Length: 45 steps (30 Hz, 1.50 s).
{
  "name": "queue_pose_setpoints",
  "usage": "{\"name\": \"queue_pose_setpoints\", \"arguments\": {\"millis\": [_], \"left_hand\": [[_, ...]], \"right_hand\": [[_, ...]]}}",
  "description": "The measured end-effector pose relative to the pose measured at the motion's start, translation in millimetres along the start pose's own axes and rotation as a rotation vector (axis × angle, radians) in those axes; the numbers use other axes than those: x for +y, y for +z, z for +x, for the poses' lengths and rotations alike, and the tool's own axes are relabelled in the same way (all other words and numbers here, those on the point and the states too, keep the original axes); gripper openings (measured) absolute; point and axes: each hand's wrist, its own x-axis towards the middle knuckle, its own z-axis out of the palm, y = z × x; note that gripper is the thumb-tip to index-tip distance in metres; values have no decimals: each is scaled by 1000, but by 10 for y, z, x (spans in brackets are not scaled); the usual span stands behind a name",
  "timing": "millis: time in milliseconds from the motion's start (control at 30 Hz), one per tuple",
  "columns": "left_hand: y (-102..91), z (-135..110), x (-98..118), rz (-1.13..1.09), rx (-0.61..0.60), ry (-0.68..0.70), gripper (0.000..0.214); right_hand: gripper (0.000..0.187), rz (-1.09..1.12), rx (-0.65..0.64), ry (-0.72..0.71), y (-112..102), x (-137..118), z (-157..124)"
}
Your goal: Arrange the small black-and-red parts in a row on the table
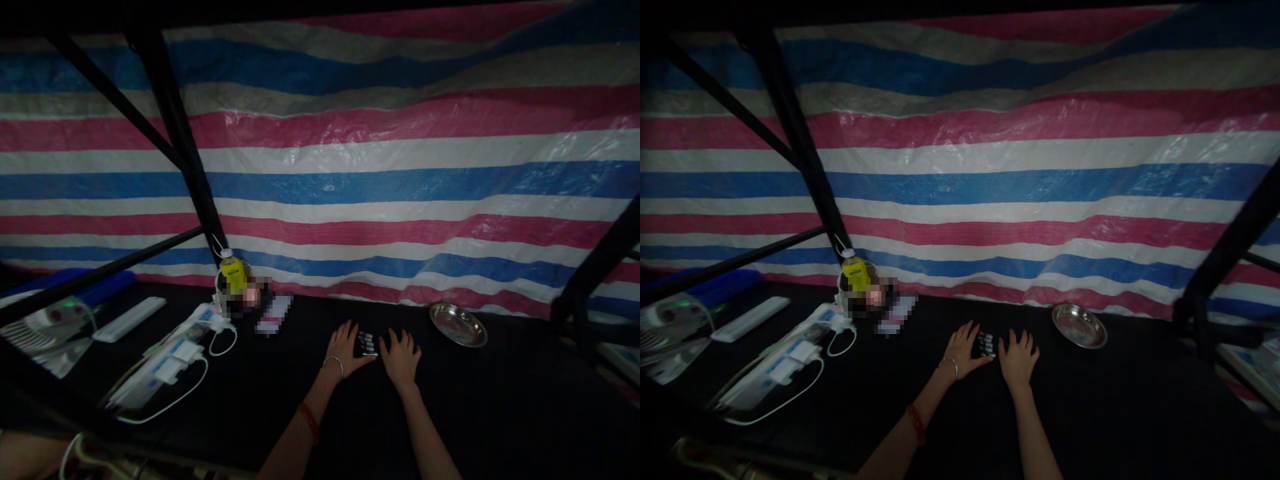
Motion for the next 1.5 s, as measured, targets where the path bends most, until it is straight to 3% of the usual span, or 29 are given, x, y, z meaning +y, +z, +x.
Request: {"name": "queue_pose_setpoints", "arguments": {"millis": [267,600,1067,1233,1500], "left_hand": [[23,36,-7,13,5,-24,90],[48,28,-19,-29,122,-4,66],[67,29,-36,-105,168,-52,64],[55,47,-85,-245,240,-118,56],[99,164,-274,-697,460,-290,36]], "right_hand": [[45,-21,25,1,22,-12,-7],[45,-28,41,-13,26,0,-13],[46,46,-12,-11,58,73,-9],[46,168,-19,1,41,119,-16],[39,406,50,14,46,176,18]]}}
